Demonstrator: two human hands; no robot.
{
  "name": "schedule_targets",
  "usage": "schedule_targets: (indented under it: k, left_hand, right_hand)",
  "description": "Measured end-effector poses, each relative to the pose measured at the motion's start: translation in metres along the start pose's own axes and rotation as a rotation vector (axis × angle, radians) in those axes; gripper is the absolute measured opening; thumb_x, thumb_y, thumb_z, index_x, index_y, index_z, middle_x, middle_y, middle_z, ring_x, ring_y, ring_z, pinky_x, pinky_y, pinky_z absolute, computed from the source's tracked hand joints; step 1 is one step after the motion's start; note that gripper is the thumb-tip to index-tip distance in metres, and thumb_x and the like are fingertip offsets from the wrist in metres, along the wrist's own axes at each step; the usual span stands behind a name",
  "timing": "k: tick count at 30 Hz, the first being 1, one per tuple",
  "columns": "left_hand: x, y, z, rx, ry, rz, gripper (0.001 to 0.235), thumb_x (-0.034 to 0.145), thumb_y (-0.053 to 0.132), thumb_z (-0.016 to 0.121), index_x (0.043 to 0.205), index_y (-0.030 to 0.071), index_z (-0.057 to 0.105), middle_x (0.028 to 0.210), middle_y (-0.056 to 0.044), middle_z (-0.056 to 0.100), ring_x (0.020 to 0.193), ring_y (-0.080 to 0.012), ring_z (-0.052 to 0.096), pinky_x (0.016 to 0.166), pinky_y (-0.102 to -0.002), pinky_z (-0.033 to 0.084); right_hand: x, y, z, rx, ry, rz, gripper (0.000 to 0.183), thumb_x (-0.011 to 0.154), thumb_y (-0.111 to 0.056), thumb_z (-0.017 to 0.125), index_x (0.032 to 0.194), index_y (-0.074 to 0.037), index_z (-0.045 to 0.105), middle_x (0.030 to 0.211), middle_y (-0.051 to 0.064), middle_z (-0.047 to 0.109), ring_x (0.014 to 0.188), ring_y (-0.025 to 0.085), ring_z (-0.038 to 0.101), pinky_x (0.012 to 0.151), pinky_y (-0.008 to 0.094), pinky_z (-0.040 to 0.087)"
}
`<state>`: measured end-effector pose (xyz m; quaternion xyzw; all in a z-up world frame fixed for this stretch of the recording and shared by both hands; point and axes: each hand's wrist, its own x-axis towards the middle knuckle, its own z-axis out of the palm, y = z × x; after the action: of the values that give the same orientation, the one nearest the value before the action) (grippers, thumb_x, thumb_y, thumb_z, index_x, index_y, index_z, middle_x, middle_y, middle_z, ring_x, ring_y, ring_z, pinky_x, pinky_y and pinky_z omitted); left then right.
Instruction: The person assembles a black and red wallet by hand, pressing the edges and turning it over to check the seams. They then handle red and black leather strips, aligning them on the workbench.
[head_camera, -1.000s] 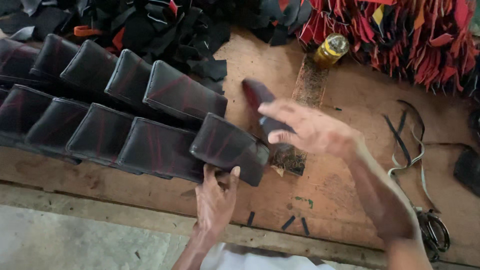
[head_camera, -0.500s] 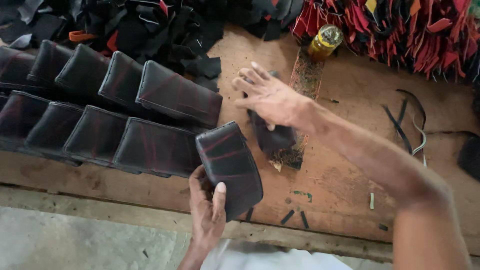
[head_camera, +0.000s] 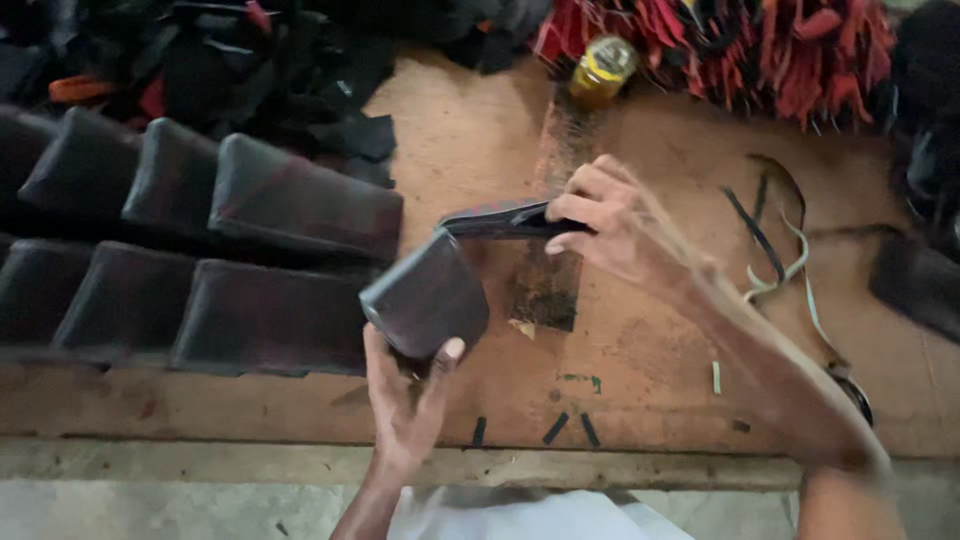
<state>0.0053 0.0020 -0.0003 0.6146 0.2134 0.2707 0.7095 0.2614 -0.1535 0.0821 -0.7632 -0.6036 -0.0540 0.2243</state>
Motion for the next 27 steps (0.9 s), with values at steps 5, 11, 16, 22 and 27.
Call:
schedule_targets:
  k: [5, 11, 16, 22, 27]
  left_hand:
    - [0.016, -0.002, 0.005, 0.097, 0.073, -0.083, 0.054, 0.093, 0.017, 0.075, 0.135, 0.002, 0.044, 0.121, -0.01, 0.06, 0.111, -0.0155, 0.058, 0.097, -0.03, 0.049]
    - [0.007, 0.0, 0.002, -0.037, 0.105, -0.017, 0.062, 0.092, 0.018, 0.076, 0.142, 0.001, 0.042, 0.128, -0.009, 0.057, 0.117, -0.0159, 0.056, 0.102, -0.031, 0.046]
    - [-0.001, -0.004, 0.003, -0.107, 0.112, -0.052, 0.071, 0.09, 0.015, 0.077, 0.148, 0.003, 0.039, 0.134, -0.009, 0.056, 0.124, -0.0162, 0.054, 0.106, -0.031, 0.043]
    - [-0.007, -0.008, -0.003, -0.132, 0.044, -0.026, 0.069, 0.09, 0.012, 0.077, 0.148, 0.001, 0.041, 0.134, -0.009, 0.059, 0.121, -0.0163, 0.056, 0.105, -0.032, 0.047]
    - [0.0, -0.007, -0.001, -0.106, -0.038, -0.081, 0.062, 0.09, 0.01, 0.076, 0.143, 0.002, 0.044, 0.131, -0.01, 0.061, 0.12, -0.0163, 0.06, 0.103, -0.032, 0.05]
  right_hand:
    - [-0.003, -0.013, 0.017, -0.205, 0.138, -0.03, 0.039, 0.076, -0.021, 0.082, 0.108, -0.003, 0.069, 0.09, 0.007, 0.067, 0.096, 0.028, 0.06, 0.088, 0.044, 0.05]
    - [0.019, -0.003, 0.035, -0.097, -0.146, 0.162, 0.026, 0.083, -0.018, 0.077, 0.097, 0.0, 0.065, 0.085, 0.014, 0.069, 0.085, 0.035, 0.066, 0.075, 0.045, 0.052]
    - [0.051, 0.018, 0.049, 0.097, -0.396, 0.282, 0.035, 0.088, -0.035, 0.074, 0.086, -0.001, 0.07, 0.085, 0.02, 0.069, 0.082, 0.039, 0.068, 0.076, 0.047, 0.053]
    - [0.015, 0.059, 0.009, -0.089, -0.424, 0.301, 0.038, 0.09, -0.037, 0.074, 0.096, 0.0, 0.071, 0.089, 0.022, 0.071, 0.079, 0.039, 0.068, 0.073, 0.048, 0.055]
    - [-0.033, 0.1, -0.012, 0.313, -0.529, 0.643, 0.037, 0.086, -0.036, 0.076, 0.102, -0.003, 0.075, 0.079, 0.01, 0.066, 0.07, 0.026, 0.057, 0.067, 0.042, 0.05]
